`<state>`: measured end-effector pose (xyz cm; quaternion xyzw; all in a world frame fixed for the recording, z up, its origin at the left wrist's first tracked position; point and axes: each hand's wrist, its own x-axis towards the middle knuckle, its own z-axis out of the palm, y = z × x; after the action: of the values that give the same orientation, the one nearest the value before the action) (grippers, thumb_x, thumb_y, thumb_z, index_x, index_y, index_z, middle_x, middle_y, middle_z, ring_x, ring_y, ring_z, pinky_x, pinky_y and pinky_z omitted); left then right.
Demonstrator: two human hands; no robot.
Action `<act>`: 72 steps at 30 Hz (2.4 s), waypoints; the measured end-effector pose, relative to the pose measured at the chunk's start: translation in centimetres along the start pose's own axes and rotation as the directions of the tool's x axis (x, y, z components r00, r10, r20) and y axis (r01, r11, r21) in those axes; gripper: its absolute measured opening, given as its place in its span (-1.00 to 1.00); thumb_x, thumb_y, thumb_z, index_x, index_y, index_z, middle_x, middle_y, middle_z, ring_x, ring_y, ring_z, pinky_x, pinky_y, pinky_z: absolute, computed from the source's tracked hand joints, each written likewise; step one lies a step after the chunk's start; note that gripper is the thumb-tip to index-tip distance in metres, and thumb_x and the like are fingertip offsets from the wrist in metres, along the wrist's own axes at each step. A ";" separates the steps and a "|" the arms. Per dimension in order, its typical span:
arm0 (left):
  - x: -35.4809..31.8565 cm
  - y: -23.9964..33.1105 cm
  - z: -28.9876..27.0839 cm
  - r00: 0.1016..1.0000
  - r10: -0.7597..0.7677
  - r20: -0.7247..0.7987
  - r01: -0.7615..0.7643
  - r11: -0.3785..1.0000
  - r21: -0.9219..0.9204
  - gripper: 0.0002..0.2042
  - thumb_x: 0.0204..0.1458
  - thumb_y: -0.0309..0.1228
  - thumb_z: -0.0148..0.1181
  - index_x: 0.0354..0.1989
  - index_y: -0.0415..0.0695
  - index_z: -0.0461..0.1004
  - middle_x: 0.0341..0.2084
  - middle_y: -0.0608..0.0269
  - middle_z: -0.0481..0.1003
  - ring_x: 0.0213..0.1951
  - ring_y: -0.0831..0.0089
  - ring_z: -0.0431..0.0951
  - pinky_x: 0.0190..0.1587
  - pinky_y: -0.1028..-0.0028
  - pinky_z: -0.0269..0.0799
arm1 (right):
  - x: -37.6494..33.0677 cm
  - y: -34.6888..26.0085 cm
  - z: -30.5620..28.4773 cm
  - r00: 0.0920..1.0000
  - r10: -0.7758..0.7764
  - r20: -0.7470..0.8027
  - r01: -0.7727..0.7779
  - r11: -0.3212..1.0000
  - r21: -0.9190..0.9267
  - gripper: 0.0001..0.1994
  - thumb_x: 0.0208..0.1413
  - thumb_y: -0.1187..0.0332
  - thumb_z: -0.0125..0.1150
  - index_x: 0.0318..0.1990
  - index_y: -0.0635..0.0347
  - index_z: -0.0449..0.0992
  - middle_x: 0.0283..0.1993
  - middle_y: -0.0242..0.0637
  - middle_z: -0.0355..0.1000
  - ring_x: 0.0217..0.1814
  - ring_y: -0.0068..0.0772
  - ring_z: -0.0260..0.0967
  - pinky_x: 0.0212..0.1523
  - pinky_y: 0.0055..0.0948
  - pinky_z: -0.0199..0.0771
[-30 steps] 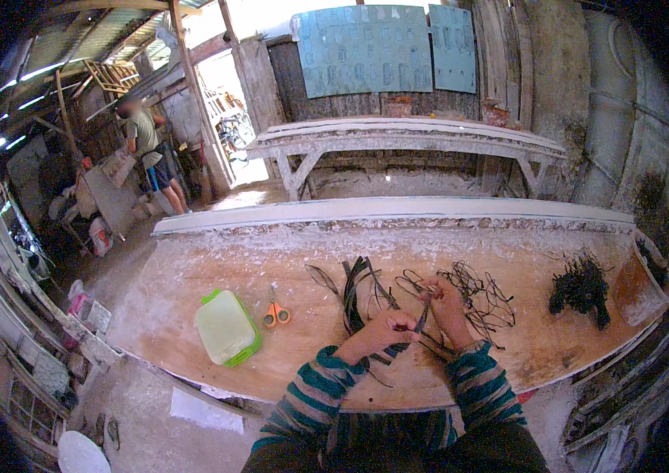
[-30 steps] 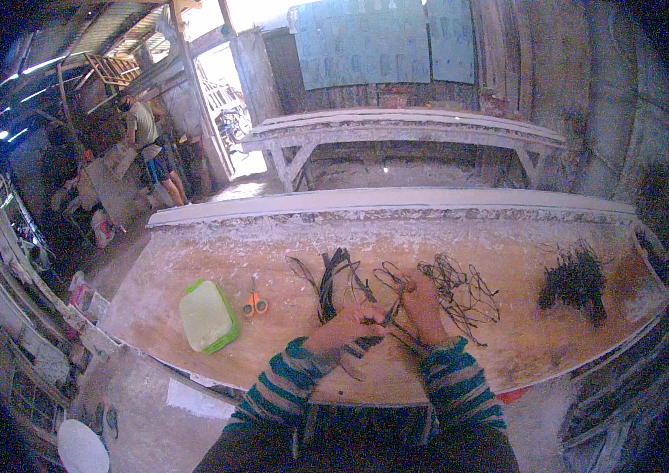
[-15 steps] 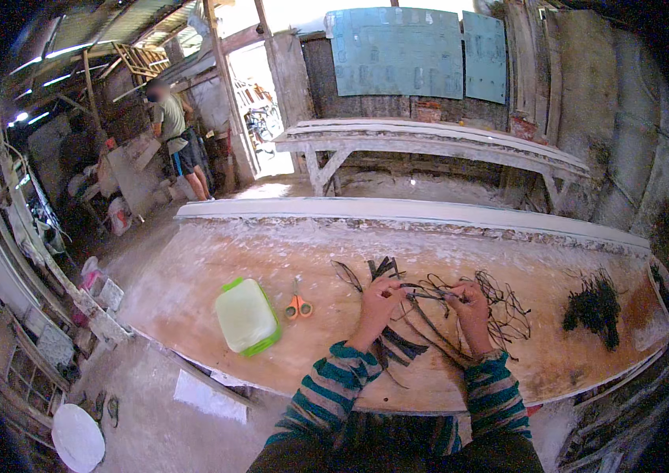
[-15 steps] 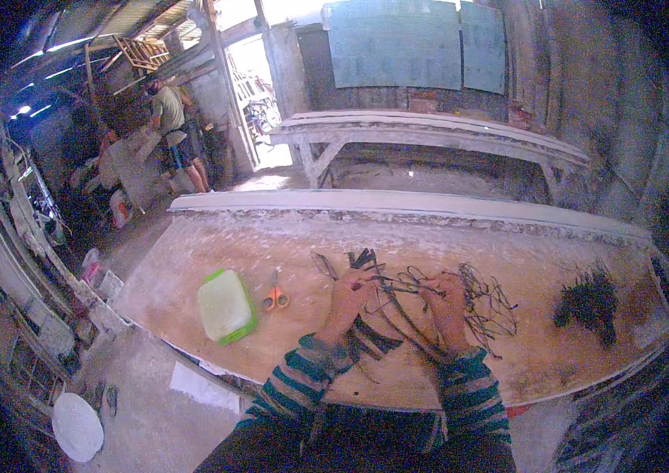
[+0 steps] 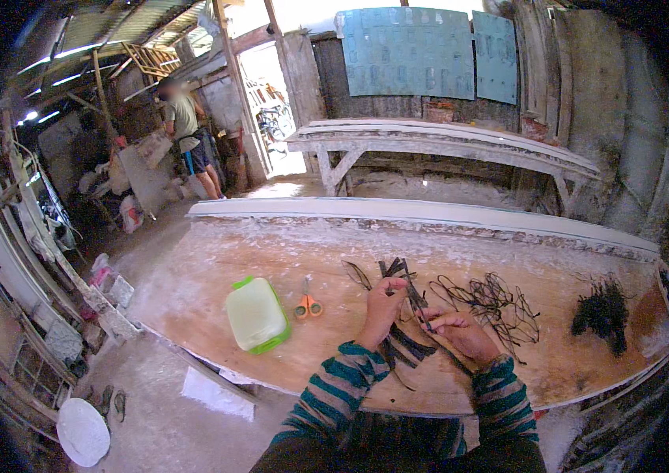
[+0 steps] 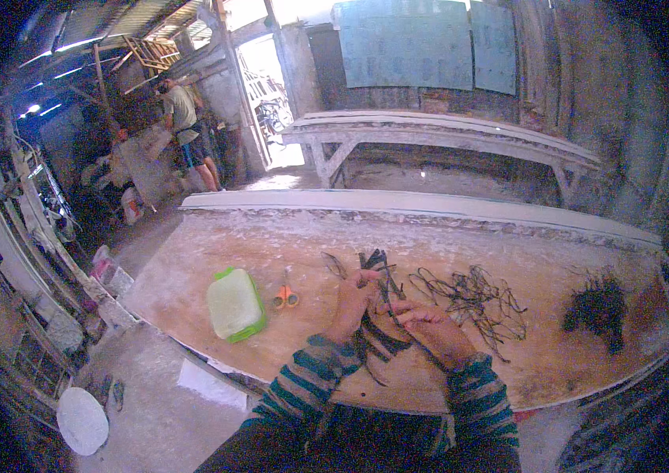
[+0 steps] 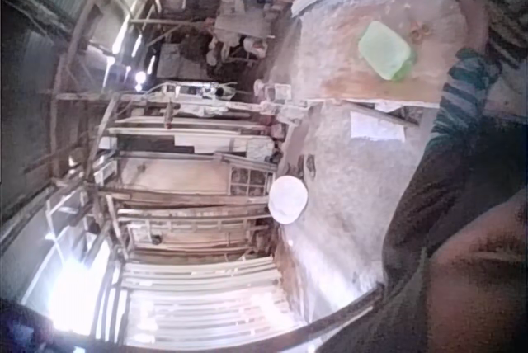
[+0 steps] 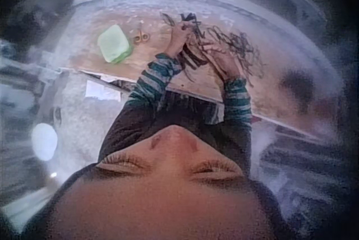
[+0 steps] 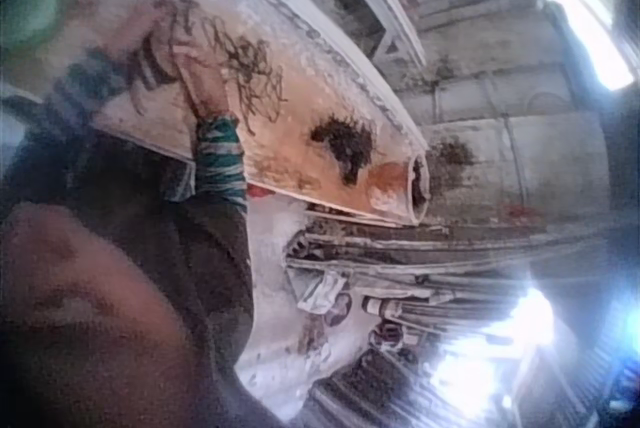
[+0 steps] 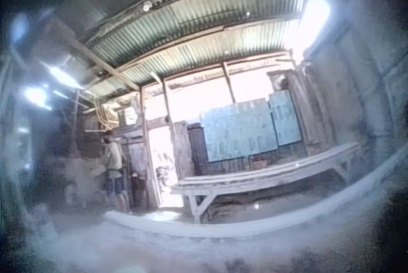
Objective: The person uses orange-handled scissors to trim a bundle of dark flexible strips, then places the scissors on a wooden workbench and continues to separate and arrange the strips by hand. A second person works at a nearby bench in the background.
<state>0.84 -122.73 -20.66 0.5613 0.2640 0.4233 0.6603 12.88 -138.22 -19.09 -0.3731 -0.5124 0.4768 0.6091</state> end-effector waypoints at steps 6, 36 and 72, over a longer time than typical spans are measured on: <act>-0.4 0.7 0.1 0.998 0.066 0.010 -0.067 0.987 0.144 -0.89 -0.12 -0.53 0.13 -0.37 -0.20 0.46 -0.56 0.40 0.41 -0.52 0.66 0.32 -0.47 0.65 0.23 | -0.1 -1.5 1.1 0.994 0.092 0.060 -0.099 0.987 0.130 -0.78 0.05 0.42 0.08 -0.13 0.22 0.47 0.19 -0.16 0.14 0.08 -0.38 0.24 -0.01 -0.40 0.29; -1.1 -1.3 1.2 0.707 0.154 0.690 -0.272 0.960 0.065 -0.87 0.00 -0.39 0.13 -0.37 -0.17 0.40 -0.44 0.45 0.31 -0.37 0.65 0.29 -0.31 0.61 0.24 | 1.2 1.3 -3.2 0.764 -0.272 -0.586 -0.115 0.835 -0.538 -0.85 -0.16 0.56 0.17 -0.52 0.15 0.30 -0.56 -0.49 0.24 -0.51 -0.63 0.16 -0.44 -0.62 0.16; -0.7 0.8 0.8 0.966 0.254 0.049 -0.258 0.940 0.224 -0.85 -0.07 -0.40 0.18 -0.41 -0.22 0.42 -0.58 0.40 0.33 -0.51 0.65 0.27 -0.45 0.62 0.22 | 0.2 0.4 -2.3 0.996 -0.035 -0.083 0.070 0.885 0.460 -0.79 0.01 0.38 0.11 -0.18 0.21 0.43 -0.09 -0.18 0.34 -0.04 -0.25 0.30 0.03 -0.24 0.29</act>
<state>0.90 -123.76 -19.80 0.6673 0.2292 0.4667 0.5332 15.01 -137.85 -19.90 -0.2204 -0.3718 0.5545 0.7111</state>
